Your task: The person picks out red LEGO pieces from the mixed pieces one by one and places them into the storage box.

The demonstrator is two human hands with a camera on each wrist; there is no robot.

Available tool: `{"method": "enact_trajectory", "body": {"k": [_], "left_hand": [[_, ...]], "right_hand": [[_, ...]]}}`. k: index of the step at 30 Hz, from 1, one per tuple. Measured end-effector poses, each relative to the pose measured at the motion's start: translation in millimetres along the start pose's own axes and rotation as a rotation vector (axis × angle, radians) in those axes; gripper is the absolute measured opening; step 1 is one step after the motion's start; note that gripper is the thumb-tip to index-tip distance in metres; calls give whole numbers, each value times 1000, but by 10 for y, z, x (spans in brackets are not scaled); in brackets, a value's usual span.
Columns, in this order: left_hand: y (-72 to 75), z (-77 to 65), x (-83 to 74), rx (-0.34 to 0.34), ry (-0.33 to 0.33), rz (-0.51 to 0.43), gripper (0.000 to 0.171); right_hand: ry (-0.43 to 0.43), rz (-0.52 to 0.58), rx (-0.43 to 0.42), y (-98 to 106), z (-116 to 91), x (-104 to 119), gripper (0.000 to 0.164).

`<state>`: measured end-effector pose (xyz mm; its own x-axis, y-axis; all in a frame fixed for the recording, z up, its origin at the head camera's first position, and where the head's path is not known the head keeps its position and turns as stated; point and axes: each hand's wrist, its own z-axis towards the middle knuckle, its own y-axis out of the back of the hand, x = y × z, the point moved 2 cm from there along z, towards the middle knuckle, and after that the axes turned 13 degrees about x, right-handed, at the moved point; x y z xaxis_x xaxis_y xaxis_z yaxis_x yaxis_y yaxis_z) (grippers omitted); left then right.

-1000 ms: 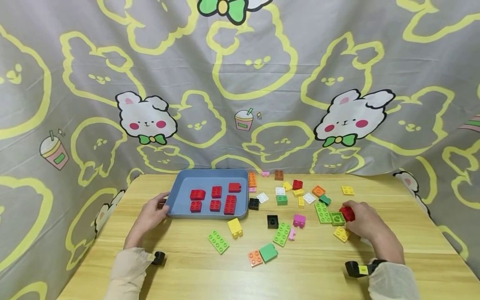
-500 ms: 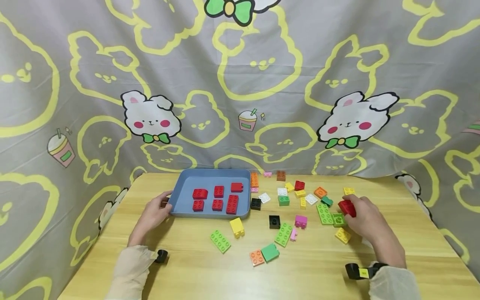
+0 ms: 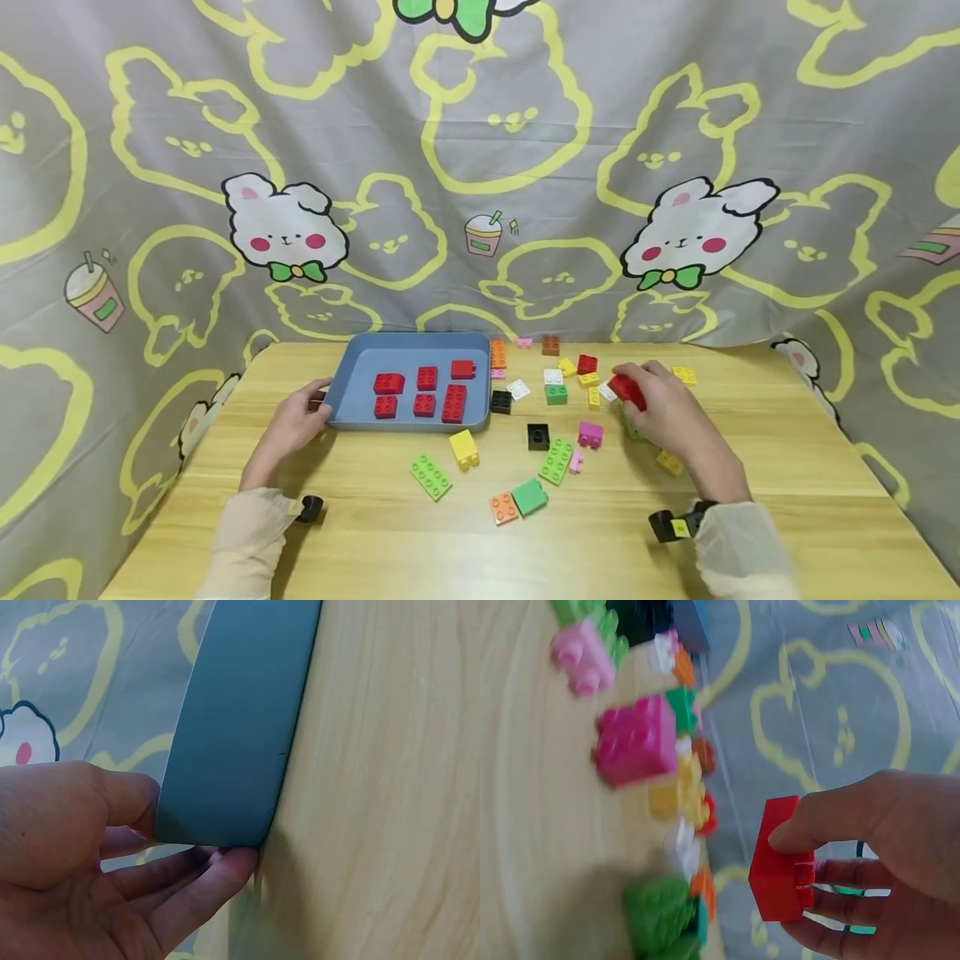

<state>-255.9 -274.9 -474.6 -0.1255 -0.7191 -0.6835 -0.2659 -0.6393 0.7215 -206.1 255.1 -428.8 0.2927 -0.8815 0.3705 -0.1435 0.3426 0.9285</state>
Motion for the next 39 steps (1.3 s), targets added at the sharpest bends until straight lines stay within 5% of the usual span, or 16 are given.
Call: {"method": "enact_trajectory", "body": {"k": [21,39], "left_hand": [[4,-24,50,-24,-2,-7,50],[9,22,32,-30,8,-10,49]], "right_hand": [[331,-108,-18,-93,930,1156,49],[395,-172,121,-338,1841,1661,37]]}}
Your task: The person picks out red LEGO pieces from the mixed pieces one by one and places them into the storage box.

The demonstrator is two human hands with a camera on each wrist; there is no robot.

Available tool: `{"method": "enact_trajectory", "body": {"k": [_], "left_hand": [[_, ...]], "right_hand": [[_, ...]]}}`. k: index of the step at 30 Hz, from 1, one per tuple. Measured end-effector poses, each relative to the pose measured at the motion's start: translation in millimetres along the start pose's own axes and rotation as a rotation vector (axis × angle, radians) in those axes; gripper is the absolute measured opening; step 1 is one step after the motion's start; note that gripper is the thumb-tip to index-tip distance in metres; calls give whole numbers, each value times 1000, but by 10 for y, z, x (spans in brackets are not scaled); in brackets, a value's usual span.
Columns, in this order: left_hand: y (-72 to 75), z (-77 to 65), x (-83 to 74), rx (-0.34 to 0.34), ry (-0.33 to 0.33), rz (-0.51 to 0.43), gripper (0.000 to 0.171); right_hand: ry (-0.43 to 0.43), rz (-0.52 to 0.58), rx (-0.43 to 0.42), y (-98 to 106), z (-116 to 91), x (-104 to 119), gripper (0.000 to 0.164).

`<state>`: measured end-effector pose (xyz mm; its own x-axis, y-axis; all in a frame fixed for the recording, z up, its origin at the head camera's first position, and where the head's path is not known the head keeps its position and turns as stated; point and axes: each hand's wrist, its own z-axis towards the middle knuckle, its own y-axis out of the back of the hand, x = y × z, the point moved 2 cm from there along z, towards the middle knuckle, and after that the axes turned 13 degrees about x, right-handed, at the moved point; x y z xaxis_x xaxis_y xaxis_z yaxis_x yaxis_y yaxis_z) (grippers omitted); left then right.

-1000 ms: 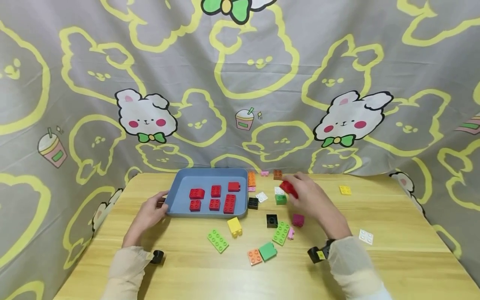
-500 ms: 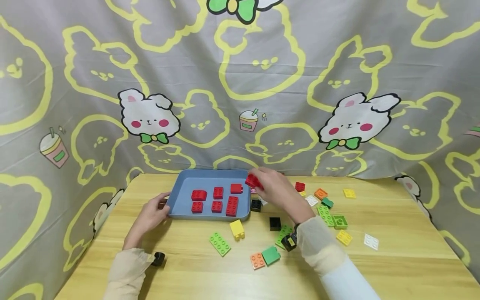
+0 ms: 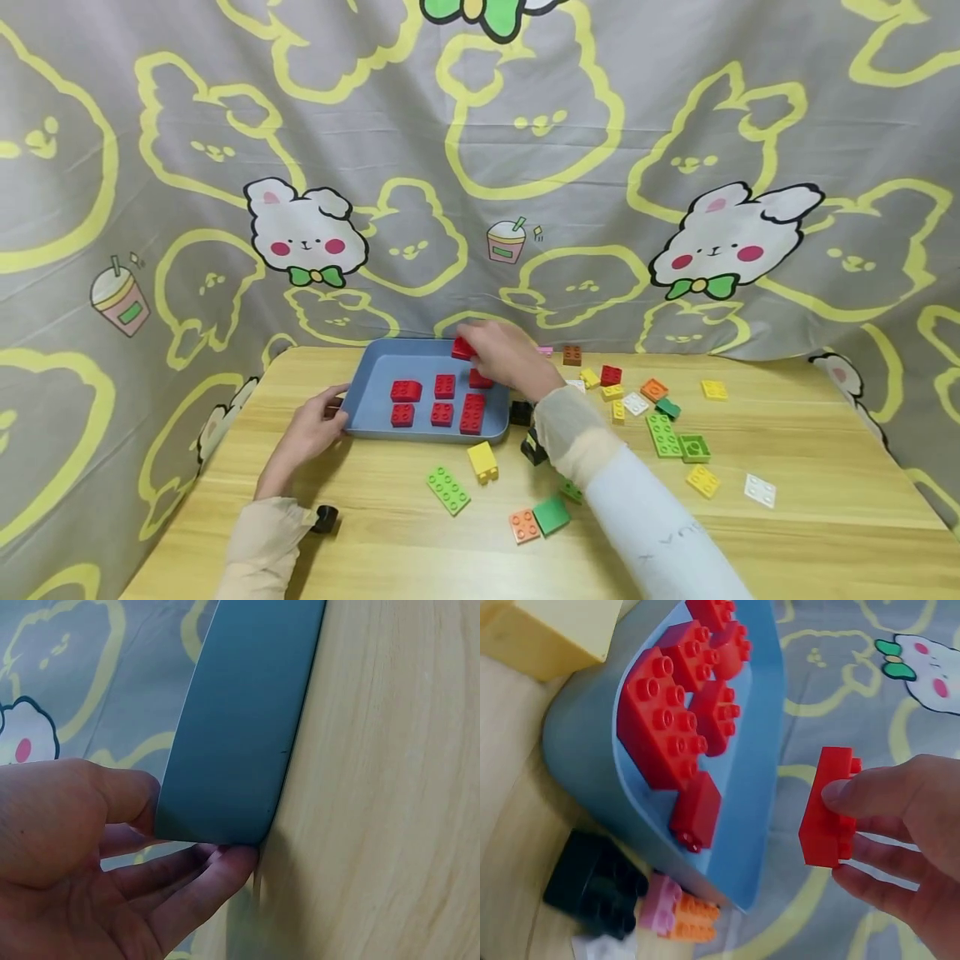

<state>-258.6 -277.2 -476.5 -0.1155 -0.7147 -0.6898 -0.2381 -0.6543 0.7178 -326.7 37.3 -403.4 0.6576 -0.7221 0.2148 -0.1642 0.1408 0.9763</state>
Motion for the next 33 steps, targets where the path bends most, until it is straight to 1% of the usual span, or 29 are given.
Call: {"method": "enact_trajectory", "body": {"k": [3,7,10,14,17,23,29,33], "left_hand": [[11,2,12,-1,4,1,49],[9,-19,26,-4,13,-4,48],[-12,-51,38,-12,21,-2,48],[-47,-75,61,-16,25,-2,48],[-52,-77,65,-23,27,-7,48],[-21,-45,18,-37,12,-8,48],[-22,-18,-18,-30,4,-15,49],[-34,-13,-26,-34,0,-12,48]], "right_hand": [[26,-25,8,-53,158,39,41],[38,-71,31,-172,344,89,39],[42,-109,71,-286,452,128,37],[47,-152,101,-411,554,174,39],[50,-188,97,-455,607,199,37],[30,-245,119,-475,678,203,23],[6,-241,152,-503,701,158,16],[-8,-232,157,-543,707,115,15]]}}
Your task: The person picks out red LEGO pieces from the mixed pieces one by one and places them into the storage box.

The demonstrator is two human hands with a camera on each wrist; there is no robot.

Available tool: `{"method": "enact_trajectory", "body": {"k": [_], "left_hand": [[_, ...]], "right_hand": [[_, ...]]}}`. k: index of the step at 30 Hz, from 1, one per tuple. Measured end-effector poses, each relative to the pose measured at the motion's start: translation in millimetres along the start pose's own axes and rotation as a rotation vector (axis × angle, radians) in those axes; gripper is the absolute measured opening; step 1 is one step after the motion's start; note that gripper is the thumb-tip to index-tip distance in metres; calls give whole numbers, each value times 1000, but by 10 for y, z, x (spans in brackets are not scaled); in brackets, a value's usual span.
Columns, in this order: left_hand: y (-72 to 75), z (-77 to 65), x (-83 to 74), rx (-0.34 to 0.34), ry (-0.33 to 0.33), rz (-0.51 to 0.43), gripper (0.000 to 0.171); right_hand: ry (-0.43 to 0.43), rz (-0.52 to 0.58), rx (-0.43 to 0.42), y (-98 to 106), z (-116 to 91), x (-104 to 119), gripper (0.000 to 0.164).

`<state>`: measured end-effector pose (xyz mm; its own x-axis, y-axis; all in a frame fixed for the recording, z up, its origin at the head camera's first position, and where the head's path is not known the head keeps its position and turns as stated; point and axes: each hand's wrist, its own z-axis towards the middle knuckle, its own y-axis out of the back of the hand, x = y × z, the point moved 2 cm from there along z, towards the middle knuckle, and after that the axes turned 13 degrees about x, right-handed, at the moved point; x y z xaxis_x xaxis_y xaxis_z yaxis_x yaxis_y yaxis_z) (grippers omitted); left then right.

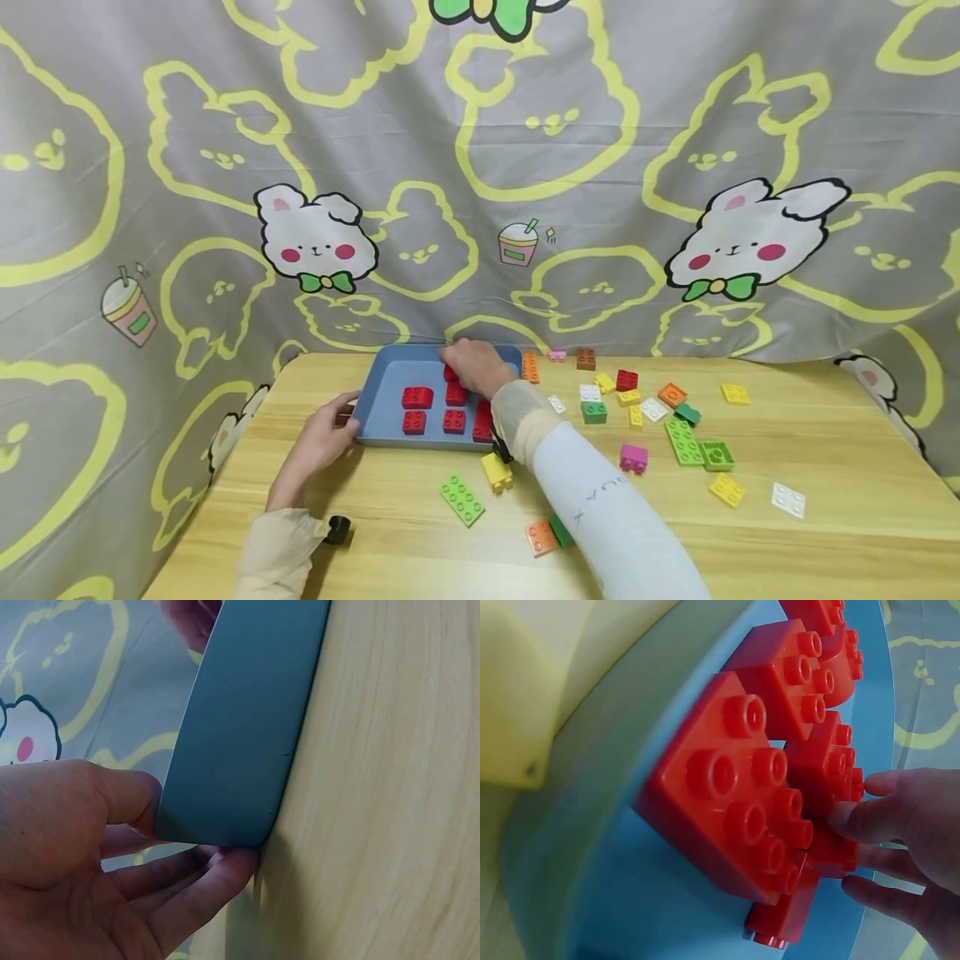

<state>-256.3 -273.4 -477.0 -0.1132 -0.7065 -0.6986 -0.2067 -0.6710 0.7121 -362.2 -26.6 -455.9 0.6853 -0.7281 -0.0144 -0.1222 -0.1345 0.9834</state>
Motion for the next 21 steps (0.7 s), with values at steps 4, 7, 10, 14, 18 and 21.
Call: {"method": "enact_trajectory", "body": {"k": [4,7,10,14,18,21], "left_hand": [[-3,-7,-9,0,6,-5,48],[-10,-15,4,2,24,-11,48],[-22,-29,20,6,33,-15,49],[-9,-40,32,3,32,-17,50],[12,-18,42,0,18,-18,50],[22,2,60,11,8,-17,50]], "right_hand": [[-9,34,-2,-29,1,-25,15],[-14,72,-1,-37,-8,-31,15],[-17,111,16,-19,-42,-31,18],[1,163,-6,95,-140,-36,27],[29,209,-73,258,-317,-83,34],[26,239,-113,364,-484,-137,36]]}}
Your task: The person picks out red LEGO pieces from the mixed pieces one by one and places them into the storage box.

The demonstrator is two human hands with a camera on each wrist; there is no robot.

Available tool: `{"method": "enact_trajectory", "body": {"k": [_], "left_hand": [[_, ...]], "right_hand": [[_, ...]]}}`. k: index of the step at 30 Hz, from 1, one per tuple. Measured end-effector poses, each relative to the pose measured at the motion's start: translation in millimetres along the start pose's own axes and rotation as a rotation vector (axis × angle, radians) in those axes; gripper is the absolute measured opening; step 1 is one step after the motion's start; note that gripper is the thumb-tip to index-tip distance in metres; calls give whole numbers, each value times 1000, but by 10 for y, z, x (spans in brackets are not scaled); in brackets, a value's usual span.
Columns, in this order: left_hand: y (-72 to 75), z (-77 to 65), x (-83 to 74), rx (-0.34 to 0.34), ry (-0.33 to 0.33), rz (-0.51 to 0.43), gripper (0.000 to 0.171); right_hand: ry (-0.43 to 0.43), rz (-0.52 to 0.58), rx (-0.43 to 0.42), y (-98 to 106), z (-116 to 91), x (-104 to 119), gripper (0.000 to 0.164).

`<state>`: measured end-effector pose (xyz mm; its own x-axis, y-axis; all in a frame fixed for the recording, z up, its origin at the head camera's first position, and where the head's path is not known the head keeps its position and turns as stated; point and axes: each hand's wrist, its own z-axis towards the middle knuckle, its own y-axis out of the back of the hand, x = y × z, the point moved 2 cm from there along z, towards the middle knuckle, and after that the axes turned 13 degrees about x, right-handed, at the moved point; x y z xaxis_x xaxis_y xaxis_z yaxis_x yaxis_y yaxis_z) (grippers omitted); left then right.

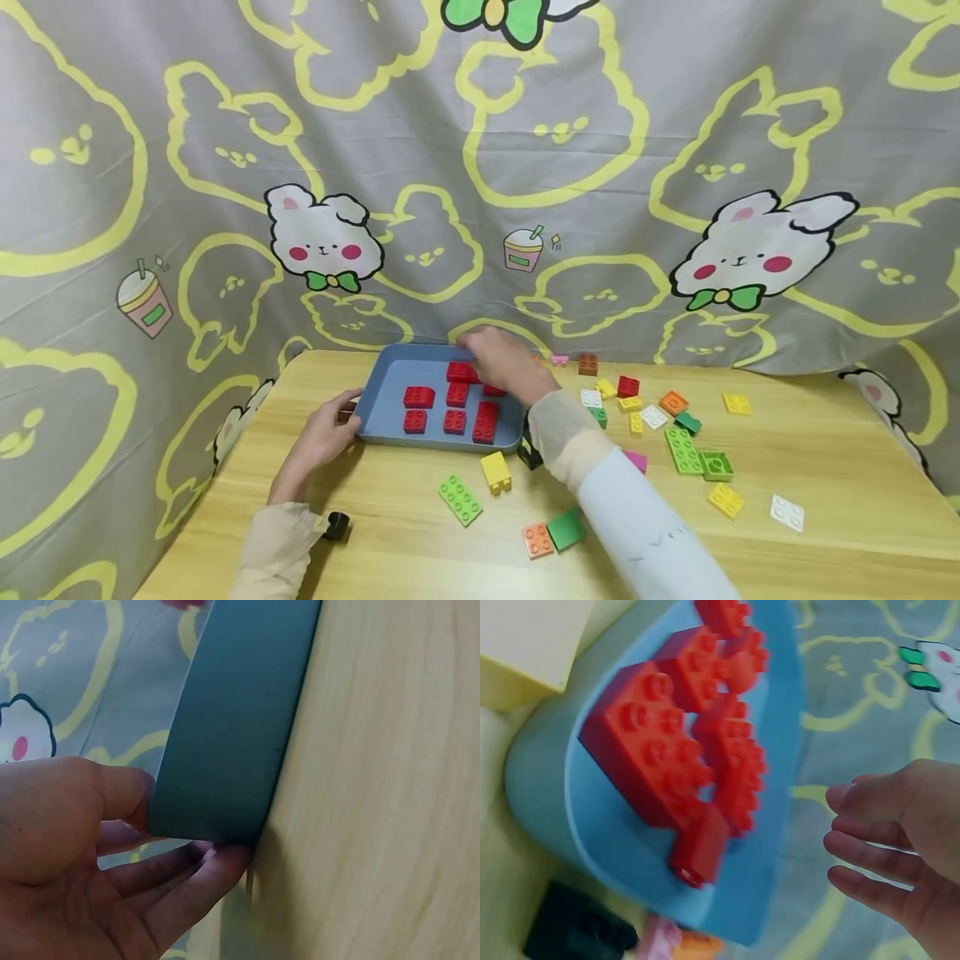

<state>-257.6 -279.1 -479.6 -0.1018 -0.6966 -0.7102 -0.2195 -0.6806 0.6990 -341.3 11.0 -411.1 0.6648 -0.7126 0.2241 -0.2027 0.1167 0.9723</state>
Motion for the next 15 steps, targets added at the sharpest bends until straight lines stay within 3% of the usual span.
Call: {"method": "enact_trajectory", "body": {"k": [8,15], "left_hand": [[-30,-16,-9,14,-15,-5,52],[-45,-16,-22,31,-37,-34,52]], "right_hand": [[6,40,-126,259,-599,-152,33],[-40,48,-203,318,-977,-490,32]]}}
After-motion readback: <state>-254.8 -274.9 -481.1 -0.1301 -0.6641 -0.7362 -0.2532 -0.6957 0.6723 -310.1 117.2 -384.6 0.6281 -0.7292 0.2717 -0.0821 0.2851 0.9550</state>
